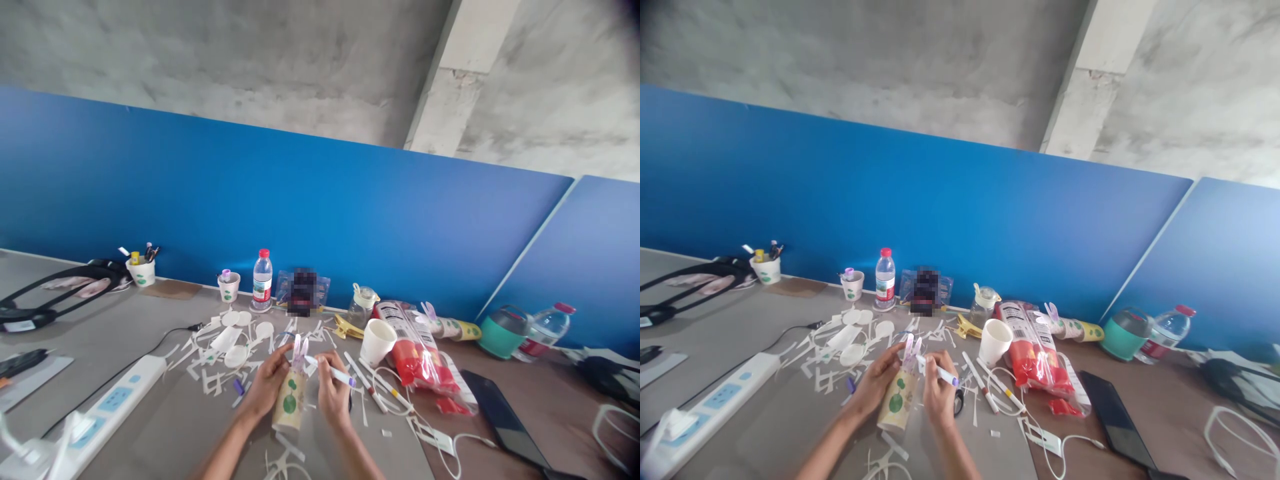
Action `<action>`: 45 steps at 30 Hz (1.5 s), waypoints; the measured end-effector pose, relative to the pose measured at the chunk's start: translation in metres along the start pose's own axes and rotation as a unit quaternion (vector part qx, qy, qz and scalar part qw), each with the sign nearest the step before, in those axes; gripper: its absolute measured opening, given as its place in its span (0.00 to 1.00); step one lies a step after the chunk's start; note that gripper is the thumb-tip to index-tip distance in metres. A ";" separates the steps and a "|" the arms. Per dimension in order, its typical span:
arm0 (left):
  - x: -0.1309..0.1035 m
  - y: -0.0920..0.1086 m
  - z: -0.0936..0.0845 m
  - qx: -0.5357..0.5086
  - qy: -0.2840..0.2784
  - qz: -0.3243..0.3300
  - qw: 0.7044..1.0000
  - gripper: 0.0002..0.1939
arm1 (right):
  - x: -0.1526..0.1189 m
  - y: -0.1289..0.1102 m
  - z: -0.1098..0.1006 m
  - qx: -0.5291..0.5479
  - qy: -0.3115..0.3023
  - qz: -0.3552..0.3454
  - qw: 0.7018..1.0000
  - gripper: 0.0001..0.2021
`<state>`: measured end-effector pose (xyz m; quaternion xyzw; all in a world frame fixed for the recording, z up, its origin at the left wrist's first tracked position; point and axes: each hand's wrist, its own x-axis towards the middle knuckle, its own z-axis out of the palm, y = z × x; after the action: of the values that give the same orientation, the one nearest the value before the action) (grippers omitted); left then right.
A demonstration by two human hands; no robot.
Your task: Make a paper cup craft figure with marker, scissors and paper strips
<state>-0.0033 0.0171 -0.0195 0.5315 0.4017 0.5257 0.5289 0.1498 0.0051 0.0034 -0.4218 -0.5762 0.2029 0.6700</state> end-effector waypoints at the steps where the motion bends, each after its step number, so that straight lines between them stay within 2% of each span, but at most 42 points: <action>1: 0.000 0.000 0.000 -0.002 -0.001 -0.002 1.000 0.28 | 0.000 -0.001 0.000 -0.001 0.003 0.000 1.000 0.16; 10: 0.000 0.000 -0.001 0.012 0.002 0.007 1.000 0.28 | 0.001 0.003 0.000 -0.036 0.017 -0.010 0.999 0.15; 18: 0.000 -0.001 0.000 0.012 -0.014 0.006 1.000 0.29 | 0.005 0.005 0.000 -0.069 0.027 -0.052 0.996 0.13; 23: 0.000 0.000 0.000 0.004 -0.011 0.007 1.000 0.28 | 0.006 0.004 -0.002 -0.065 0.025 -0.043 0.997 0.15; 28: 0.000 0.001 0.000 -0.006 -0.008 0.005 1.000 0.28 | 0.005 0.002 -0.003 -0.057 0.068 -0.015 0.996 0.15; 34: 0.000 0.001 0.001 -0.002 -0.001 0.003 1.000 0.26 | 0.003 0.003 -0.001 -0.036 0.012 -0.027 0.999 0.15; 38: 0.001 0.001 0.000 0.012 0.010 0.008 1.000 0.26 | 0.003 0.008 -0.002 -0.028 0.080 0.025 0.996 0.15; 40: 0.001 0.001 -0.001 0.016 0.028 0.009 0.999 0.26 | 0.001 0.010 -0.001 -0.007 0.095 0.062 0.993 0.17; 45: 0.004 -0.001 -0.002 -0.020 0.056 0.005 0.998 0.27 | -0.005 0.013 0.006 0.015 0.043 0.100 0.994 0.20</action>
<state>-0.0049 0.0219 -0.0202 0.4927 0.4172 0.5652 0.5136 0.1456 0.0106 -0.0099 -0.4754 -0.4991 0.2593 0.6766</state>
